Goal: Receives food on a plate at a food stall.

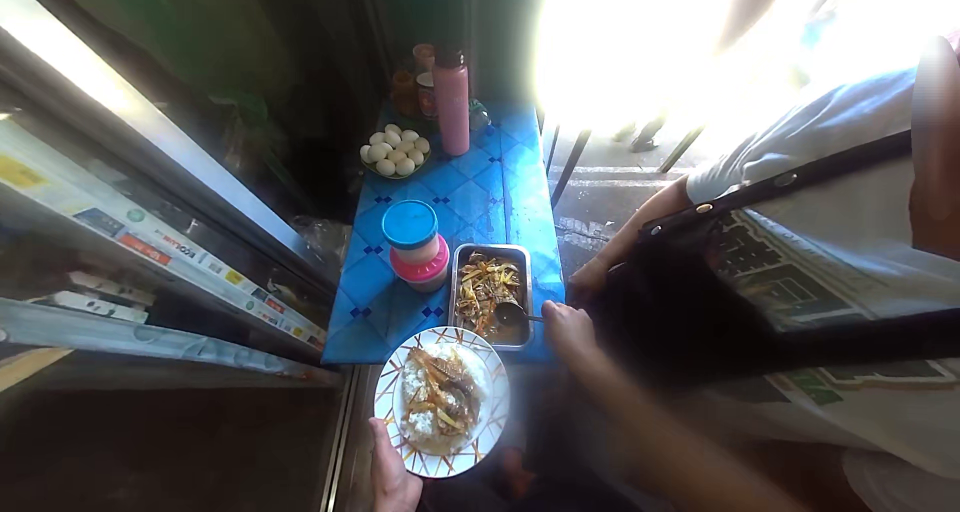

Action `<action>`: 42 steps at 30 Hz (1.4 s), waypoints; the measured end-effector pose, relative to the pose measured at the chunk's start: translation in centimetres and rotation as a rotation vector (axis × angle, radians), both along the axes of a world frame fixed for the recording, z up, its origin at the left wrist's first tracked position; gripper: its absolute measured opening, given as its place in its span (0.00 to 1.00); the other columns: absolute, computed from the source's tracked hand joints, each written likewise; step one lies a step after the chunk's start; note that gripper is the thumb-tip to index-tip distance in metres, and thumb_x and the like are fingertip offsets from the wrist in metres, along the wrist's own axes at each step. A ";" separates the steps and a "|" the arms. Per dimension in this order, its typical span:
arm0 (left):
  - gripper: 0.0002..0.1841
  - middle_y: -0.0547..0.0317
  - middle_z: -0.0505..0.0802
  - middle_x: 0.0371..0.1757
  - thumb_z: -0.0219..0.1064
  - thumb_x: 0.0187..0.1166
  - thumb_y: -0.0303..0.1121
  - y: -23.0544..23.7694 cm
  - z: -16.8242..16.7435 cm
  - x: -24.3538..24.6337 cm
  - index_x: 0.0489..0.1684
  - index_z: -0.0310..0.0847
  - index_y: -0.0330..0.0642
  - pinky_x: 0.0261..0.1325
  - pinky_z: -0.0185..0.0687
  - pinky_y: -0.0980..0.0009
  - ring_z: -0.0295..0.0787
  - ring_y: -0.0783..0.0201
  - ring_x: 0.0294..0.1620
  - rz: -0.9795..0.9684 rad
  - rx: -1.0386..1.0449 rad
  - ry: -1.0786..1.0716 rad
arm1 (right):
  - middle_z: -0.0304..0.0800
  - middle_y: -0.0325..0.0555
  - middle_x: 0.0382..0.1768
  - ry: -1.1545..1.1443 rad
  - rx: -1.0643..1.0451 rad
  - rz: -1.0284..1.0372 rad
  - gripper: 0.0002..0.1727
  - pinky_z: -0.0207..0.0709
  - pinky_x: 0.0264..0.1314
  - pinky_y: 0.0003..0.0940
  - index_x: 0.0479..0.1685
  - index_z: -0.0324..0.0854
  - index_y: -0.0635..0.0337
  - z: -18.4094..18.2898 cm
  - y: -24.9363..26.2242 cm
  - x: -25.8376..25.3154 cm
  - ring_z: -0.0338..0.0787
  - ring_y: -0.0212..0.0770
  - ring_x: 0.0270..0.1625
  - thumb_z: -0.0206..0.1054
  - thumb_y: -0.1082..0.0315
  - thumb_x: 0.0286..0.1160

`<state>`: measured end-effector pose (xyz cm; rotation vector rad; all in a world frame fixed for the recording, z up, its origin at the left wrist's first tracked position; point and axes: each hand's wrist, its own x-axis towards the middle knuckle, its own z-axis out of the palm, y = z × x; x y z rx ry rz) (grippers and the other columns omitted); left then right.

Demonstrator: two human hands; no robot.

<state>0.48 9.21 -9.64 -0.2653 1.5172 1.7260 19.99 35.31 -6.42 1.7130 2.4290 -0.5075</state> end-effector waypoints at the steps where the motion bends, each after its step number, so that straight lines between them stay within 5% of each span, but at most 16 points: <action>1: 0.37 0.50 0.86 0.73 0.33 0.91 0.63 -0.3 -0.2 -0.1 0.84 0.68 0.48 0.70 0.85 0.50 0.85 0.56 0.72 -0.001 -0.004 0.010 | 0.93 0.54 0.52 -0.019 0.007 0.012 0.12 0.77 0.65 0.59 0.55 0.87 0.57 -0.6 0.0 -0.2 0.91 0.55 0.59 0.65 0.72 0.77; 5: 0.37 0.50 0.86 0.74 0.32 0.91 0.64 -1.1 -1.0 -0.3 0.84 0.68 0.48 0.72 0.83 0.50 0.84 0.56 0.73 0.014 -0.022 0.034 | 0.94 0.52 0.51 -0.015 -0.086 -0.027 0.11 0.76 0.66 0.60 0.53 0.87 0.55 -1.5 -0.3 -0.5 0.91 0.54 0.59 0.66 0.67 0.76; 13: 0.36 0.49 0.86 0.74 0.34 0.91 0.63 -1.3 -1.7 -0.2 0.83 0.69 0.47 0.71 0.83 0.51 0.84 0.56 0.73 0.040 -0.050 0.036 | 0.95 0.52 0.45 0.181 -0.298 -0.218 0.08 0.82 0.55 0.65 0.45 0.92 0.51 -1.0 -0.5 0.3 0.93 0.57 0.54 0.68 0.63 0.74; 22: 0.36 0.51 0.83 0.77 0.33 0.91 0.63 1.3 -1.4 0.6 0.86 0.65 0.50 0.74 0.82 0.50 0.82 0.56 0.76 -0.001 -0.027 0.018 | 0.94 0.44 0.38 0.403 -0.059 0.099 0.10 0.82 0.56 0.51 0.43 0.89 0.55 4.7 -5.5 -0.6 0.93 0.45 0.47 0.62 0.64 0.84; 25: 0.36 0.51 0.82 0.78 0.34 0.91 0.64 1.4 -1.3 0.8 0.87 0.65 0.51 0.75 0.80 0.49 0.81 0.56 0.77 -0.003 -0.031 0.029 | 0.94 0.48 0.43 0.343 0.020 0.028 0.09 0.84 0.56 0.56 0.47 0.89 0.55 4.9 -4.2 0.1 0.94 0.50 0.49 0.62 0.66 0.84; 31: 0.37 0.54 0.81 0.79 0.33 0.90 0.65 -1.3 -0.7 0.1 0.87 0.63 0.51 0.73 0.81 0.52 0.80 0.60 0.76 0.021 -0.039 0.075 | 0.92 0.56 0.57 -0.097 -0.254 -0.069 0.16 0.82 0.60 0.64 0.62 0.86 0.54 3.2 -0.6 -0.6 0.91 0.60 0.62 0.64 0.65 0.78; 38: 0.37 0.51 0.87 0.72 0.34 0.89 0.66 -2.7 4.6 0.6 0.84 0.67 0.51 0.68 0.85 0.49 0.86 0.56 0.71 -0.004 -0.016 0.089 | 0.90 0.60 0.61 0.142 -0.238 -0.075 0.15 0.81 0.63 0.68 0.61 0.87 0.57 -2.7 -1.1 -1.7 0.89 0.64 0.65 0.67 0.67 0.78; 42: 0.36 0.53 0.87 0.70 0.33 0.91 0.63 -3.5 6.6 0.6 0.84 0.64 0.49 0.65 0.88 0.56 0.87 0.63 0.67 -0.119 0.003 0.136 | 0.85 0.63 0.64 0.360 -0.013 -0.057 0.15 0.75 0.72 0.65 0.57 0.88 0.61 -1.3 -4.4 -0.5 0.85 0.64 0.67 0.69 0.66 0.76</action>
